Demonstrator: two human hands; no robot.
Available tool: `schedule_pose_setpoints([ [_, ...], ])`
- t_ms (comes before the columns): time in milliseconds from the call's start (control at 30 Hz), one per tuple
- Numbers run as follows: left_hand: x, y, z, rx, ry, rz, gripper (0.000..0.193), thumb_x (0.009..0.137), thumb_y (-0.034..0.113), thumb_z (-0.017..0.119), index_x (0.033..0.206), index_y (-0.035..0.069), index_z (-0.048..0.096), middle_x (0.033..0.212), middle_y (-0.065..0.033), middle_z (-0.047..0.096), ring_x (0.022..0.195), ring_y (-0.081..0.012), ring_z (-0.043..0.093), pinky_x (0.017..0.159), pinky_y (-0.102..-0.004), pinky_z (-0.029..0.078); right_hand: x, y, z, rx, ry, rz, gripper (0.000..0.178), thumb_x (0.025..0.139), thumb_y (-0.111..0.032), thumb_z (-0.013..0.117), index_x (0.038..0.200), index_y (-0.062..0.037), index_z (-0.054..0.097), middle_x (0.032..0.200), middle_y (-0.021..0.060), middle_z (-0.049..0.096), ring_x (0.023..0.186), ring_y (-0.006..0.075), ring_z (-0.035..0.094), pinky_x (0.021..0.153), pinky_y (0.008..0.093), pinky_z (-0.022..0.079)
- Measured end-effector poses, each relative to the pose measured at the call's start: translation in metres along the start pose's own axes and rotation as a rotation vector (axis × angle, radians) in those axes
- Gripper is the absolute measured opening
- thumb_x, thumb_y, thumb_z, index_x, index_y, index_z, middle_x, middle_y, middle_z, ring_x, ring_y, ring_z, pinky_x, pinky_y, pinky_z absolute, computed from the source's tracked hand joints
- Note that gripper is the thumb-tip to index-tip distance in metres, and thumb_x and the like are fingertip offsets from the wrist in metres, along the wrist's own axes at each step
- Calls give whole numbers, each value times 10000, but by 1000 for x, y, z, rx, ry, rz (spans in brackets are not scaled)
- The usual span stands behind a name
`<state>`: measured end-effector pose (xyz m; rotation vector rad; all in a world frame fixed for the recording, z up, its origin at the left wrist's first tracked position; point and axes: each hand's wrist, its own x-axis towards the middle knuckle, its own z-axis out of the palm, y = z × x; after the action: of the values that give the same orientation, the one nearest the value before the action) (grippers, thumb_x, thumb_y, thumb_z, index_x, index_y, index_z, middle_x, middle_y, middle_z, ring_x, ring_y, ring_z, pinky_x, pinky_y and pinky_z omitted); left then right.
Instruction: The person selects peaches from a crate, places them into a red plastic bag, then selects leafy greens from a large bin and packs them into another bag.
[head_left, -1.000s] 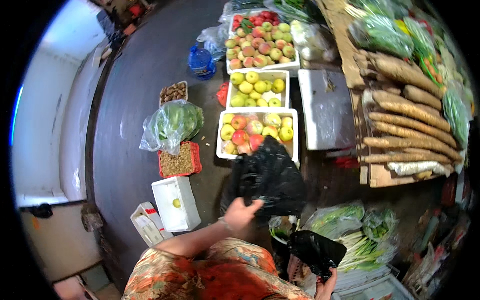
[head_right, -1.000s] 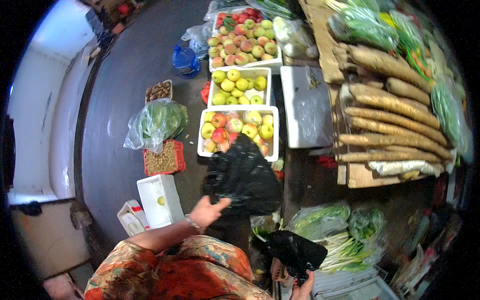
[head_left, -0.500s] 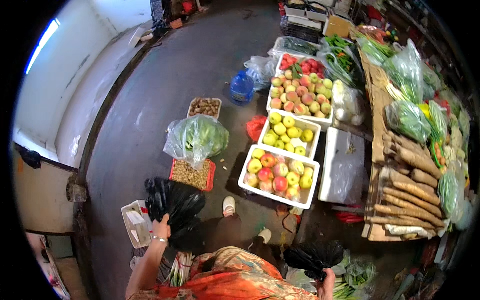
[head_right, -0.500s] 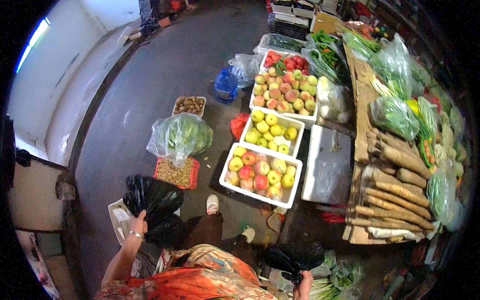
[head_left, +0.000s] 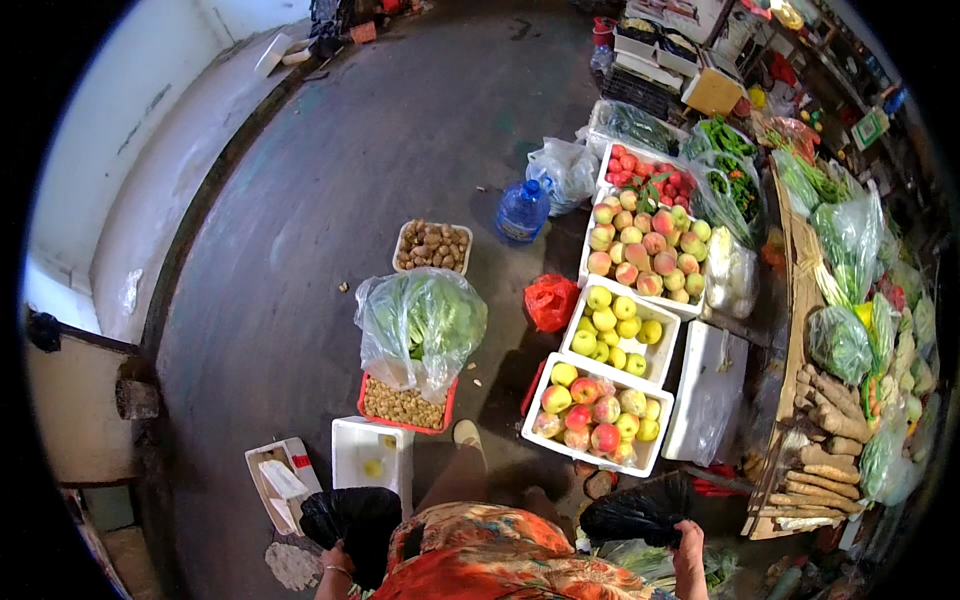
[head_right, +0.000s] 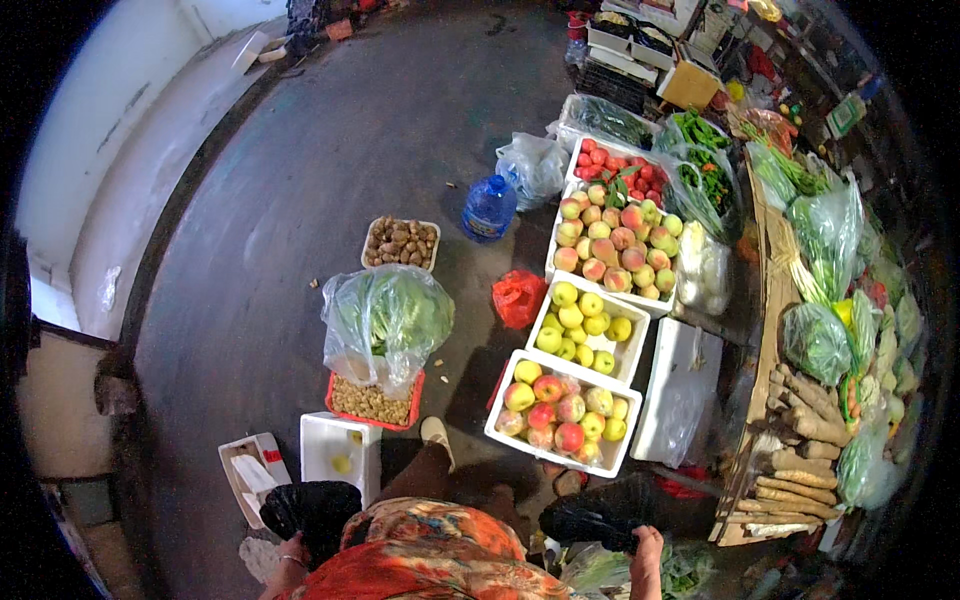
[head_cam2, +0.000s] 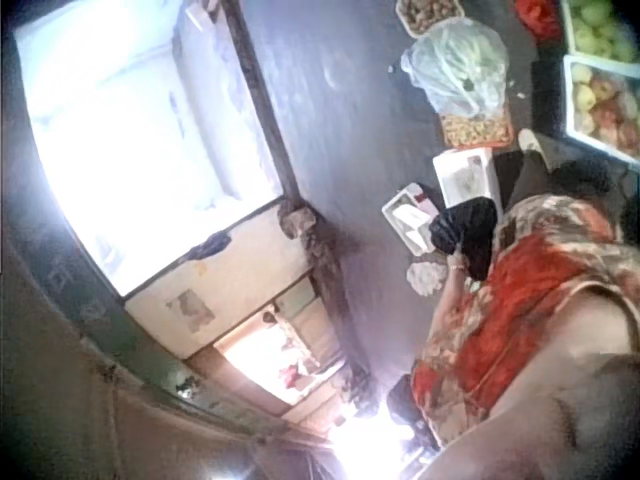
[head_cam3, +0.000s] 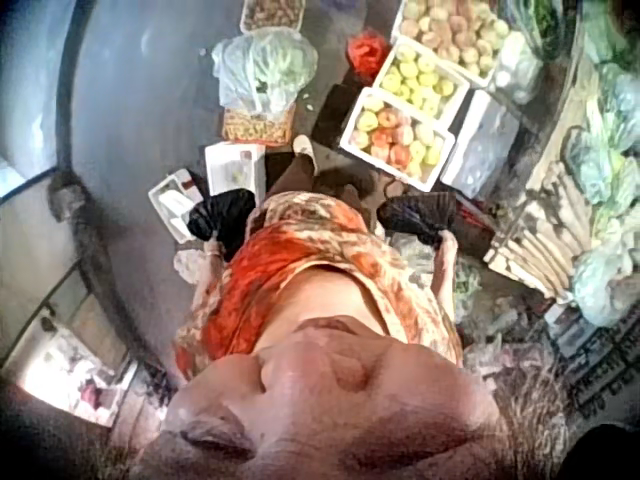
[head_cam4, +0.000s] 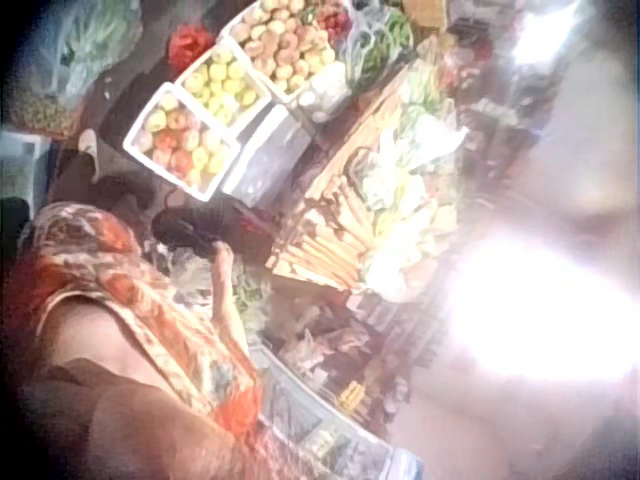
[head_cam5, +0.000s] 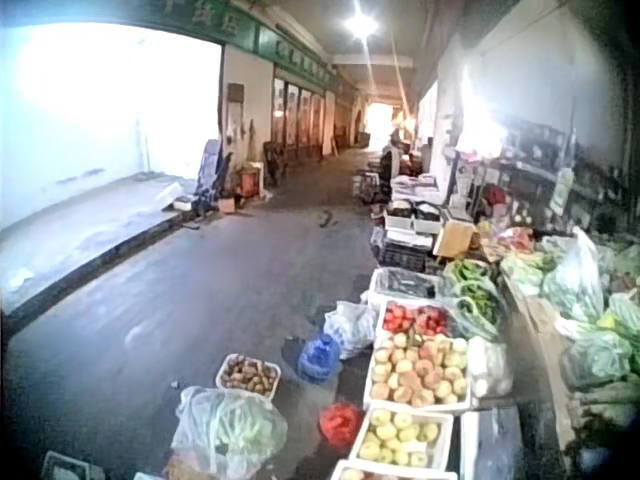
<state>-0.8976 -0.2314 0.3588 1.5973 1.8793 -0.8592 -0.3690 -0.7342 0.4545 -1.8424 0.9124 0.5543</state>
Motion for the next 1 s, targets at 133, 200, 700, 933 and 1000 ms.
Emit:
schedule_pose_setpoints([
  [133,34,-9,-11,-511,139,-275,452,799,300,672,1109,1,534,835,-165,608,692,-304,586,605,-436,481,4,-63,60,-46,-103,-18,100,677,-175,600,750,-141,541,688,0,541,593,160,531,444,320,409],
  [200,34,10,-16,-1068,87,-482,401,798,264,677,1074,5,544,775,-153,598,573,-295,562,488,-411,451,10,-93,98,-104,53,-41,101,676,-172,602,758,-146,549,710,-2,547,616,162,540,457,329,412],
  [700,153,399,-151,-1171,-27,-134,313,812,325,681,959,66,585,744,-86,533,547,-231,475,478,-381,373,119,-321,309,-121,-156,-83,416,675,-120,645,1045,49,554,749,103,604,557,202,569,403,326,412],
  [933,172,555,-250,-1088,-71,4,345,816,334,678,1015,74,566,820,-101,531,624,-231,490,541,-378,383,201,-394,351,-221,-320,-102,387,663,-124,673,1014,19,589,720,93,559,576,211,534,486,350,428],
  [1000,182,574,-274,-1069,-59,14,356,817,336,677,1031,77,560,842,-105,530,646,-231,495,558,-377,386,189,-426,378,-304,-274,-114,286,675,-139,671,919,1,619,705,84,574,533,196,530,448,350,429],
])
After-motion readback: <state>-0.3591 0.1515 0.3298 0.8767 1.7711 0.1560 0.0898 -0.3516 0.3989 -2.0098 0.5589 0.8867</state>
